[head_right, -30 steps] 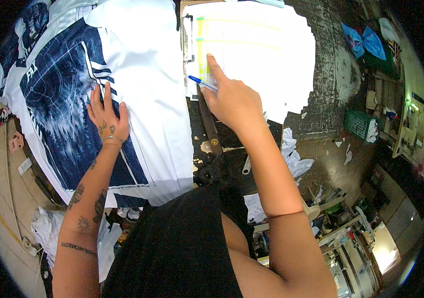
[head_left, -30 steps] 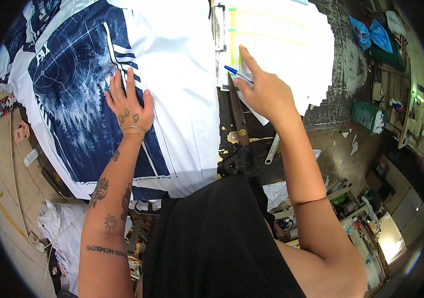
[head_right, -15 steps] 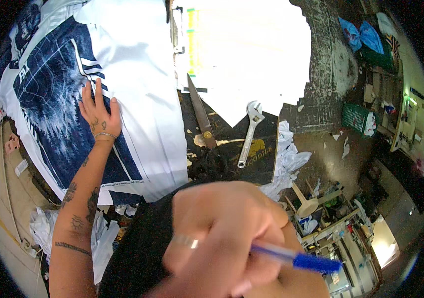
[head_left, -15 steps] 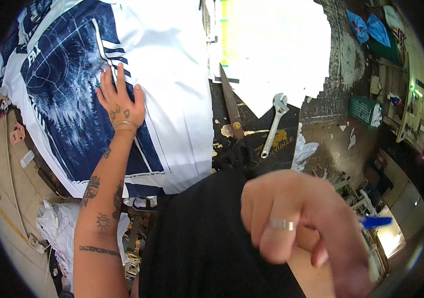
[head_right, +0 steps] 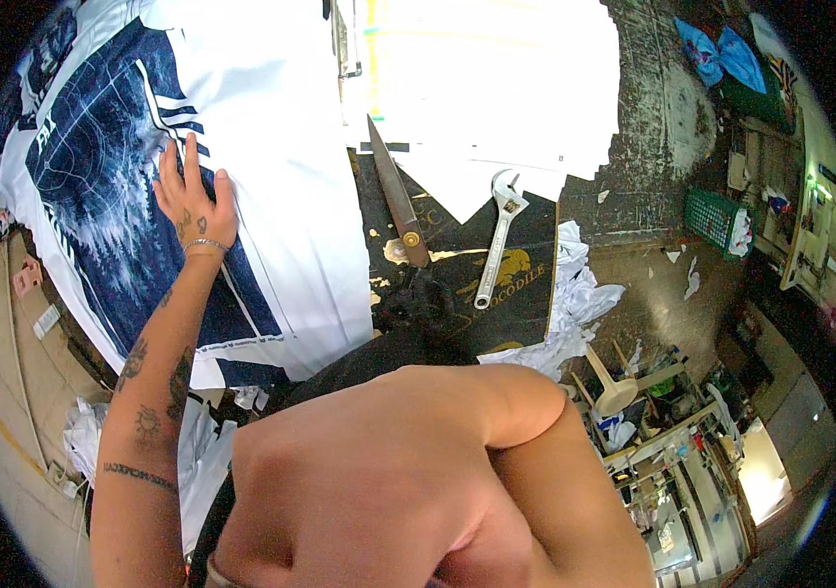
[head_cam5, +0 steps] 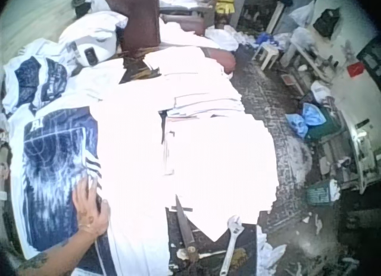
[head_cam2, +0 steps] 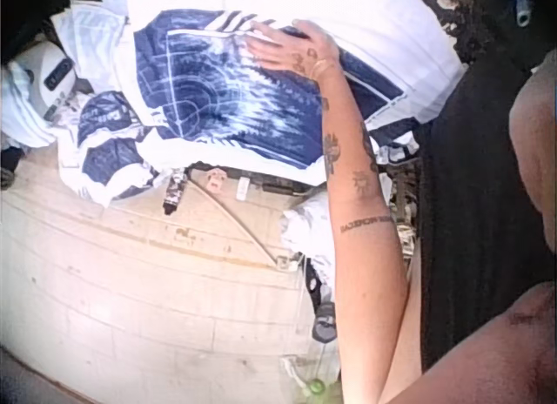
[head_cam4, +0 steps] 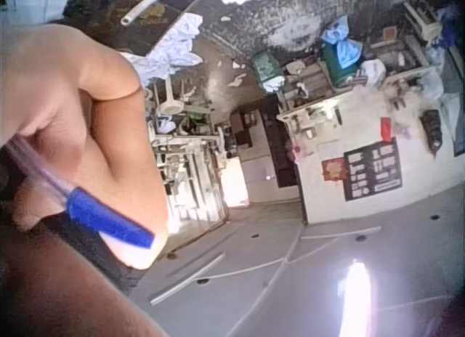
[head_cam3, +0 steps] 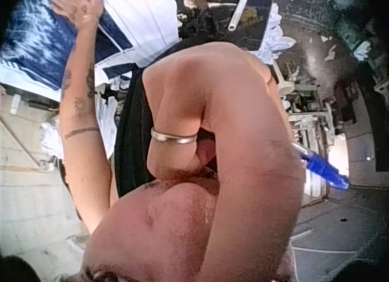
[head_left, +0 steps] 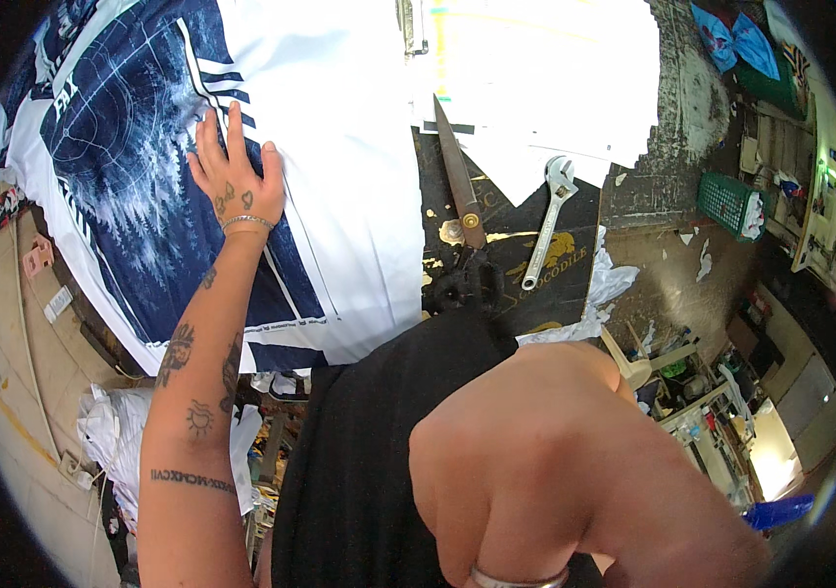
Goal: The person cuts the sleeves off several printed t-shirts using large shears. They repeatedly unfold each shirt, cut along the shoulder seam, and then fold the garment before moving to the next one.
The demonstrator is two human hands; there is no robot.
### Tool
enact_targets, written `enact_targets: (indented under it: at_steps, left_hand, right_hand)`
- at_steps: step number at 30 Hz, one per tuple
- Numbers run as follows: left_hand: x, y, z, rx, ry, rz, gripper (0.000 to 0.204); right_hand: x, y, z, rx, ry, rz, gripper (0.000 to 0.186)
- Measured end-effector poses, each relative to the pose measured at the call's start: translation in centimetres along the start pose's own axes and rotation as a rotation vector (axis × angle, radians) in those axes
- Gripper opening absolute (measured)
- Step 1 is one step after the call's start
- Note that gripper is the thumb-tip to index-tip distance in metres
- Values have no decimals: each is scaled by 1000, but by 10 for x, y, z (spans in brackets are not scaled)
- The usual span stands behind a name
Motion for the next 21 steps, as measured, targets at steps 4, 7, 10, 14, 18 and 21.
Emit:
enact_targets:
  at_steps: [4, 7, 10, 14, 18, 21]
  left_hand:
    - [0, 1, 1, 9, -5, 4, 73]
    - [0, 1, 1, 12, -12, 10, 73]
    - [0, 1, 2, 4, -16, 11, 74]
    - [0, 1, 2, 4, -17, 8, 75]
    - [0, 2, 2, 7, -20, 11, 75]
    - [0, 3, 3, -1, -30, 19, 74]
  right_hand:
    - [-2, 13, 8, 193, 99, -41, 21]
    - [-2, 19, 18, 294, 164, -54, 22]
    - [3, 17, 44, 351, 233, -89, 24]
    - [13, 12, 81, 542, 10, -469, 28]
    - [25, 12, 49, 75, -392, -586, 45]
    - [28, 15, 5, -4, -729, -571, 60]
Point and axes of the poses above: each hand's wrist, its own x-axis away from the middle knuckle, its own z-axis out of the back of the hand, y = z × x, the point moved 3 cm from there along -x, towards the middle knuckle, and after that the axes turned 11 degrees about -y, right-handed, at the moved point
